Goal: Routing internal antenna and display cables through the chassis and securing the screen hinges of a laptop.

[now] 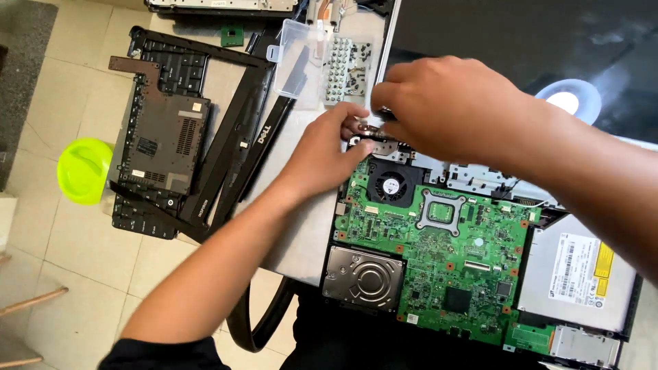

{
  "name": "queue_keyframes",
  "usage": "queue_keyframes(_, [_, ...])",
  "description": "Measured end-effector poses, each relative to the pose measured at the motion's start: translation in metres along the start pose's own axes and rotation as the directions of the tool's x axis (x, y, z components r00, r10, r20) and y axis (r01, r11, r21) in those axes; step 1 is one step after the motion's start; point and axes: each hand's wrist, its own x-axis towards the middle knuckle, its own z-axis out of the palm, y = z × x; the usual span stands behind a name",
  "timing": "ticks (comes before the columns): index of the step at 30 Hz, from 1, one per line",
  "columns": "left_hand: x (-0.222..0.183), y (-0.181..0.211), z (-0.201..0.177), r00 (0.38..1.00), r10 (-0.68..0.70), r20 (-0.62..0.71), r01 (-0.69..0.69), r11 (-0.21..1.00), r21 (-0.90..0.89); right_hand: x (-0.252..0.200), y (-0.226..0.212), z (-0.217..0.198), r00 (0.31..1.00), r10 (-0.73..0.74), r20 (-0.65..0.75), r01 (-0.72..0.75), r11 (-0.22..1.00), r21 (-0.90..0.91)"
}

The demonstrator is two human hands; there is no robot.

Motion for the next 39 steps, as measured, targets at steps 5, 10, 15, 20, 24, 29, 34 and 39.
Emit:
queue_keyframes(5, [-0.022,0.024,0.019,0.942,-0.239,-0.234,0.231,0.971,-0.061,0.049,-0.034,-0.032,0.883,0.067,0.464,-0.012,0.993,-0.120])
queue_keyframes(10, [-0.024,0.022,0.030,0.908,-0.253,-0.335,0.247,0.967,-0.060,0.071,-0.029,-0.033,0.851,-0.029,0.524,0.134,0.977,-0.163])
queue_keyframes(15, [-0.025,0.021,0.032,0.900,-0.248,-0.358,0.238,0.969,-0.072,0.074,-0.032,-0.036,0.821,-0.005,0.571,0.073,0.993,-0.095])
queue_keyframes(20, [-0.025,0.020,0.034,0.896,-0.228,-0.381,0.224,0.973,-0.056,0.074,-0.027,-0.025,0.811,0.006,0.585,0.025,0.999,-0.045])
queue_keyframes(24, [-0.025,0.017,0.036,0.894,-0.225,-0.388,0.229,0.973,-0.036,0.070,-0.021,-0.013,0.851,-0.039,0.523,0.101,0.991,-0.092])
queue_keyframes(29, [-0.022,0.018,0.036,0.890,-0.237,-0.390,0.239,0.970,-0.042,0.064,-0.015,-0.002,0.892,-0.043,0.451,0.096,0.991,-0.095])
queue_keyframes(34, [-0.023,0.017,0.030,0.913,-0.226,-0.339,0.224,0.974,-0.048,0.061,-0.019,-0.011,0.890,0.015,0.456,0.007,0.999,-0.046])
queue_keyframes(39, [-0.015,0.005,-0.003,0.982,-0.107,-0.154,0.102,0.994,-0.038,0.053,0.006,-0.022,0.904,0.066,0.423,-0.085,0.996,0.026])
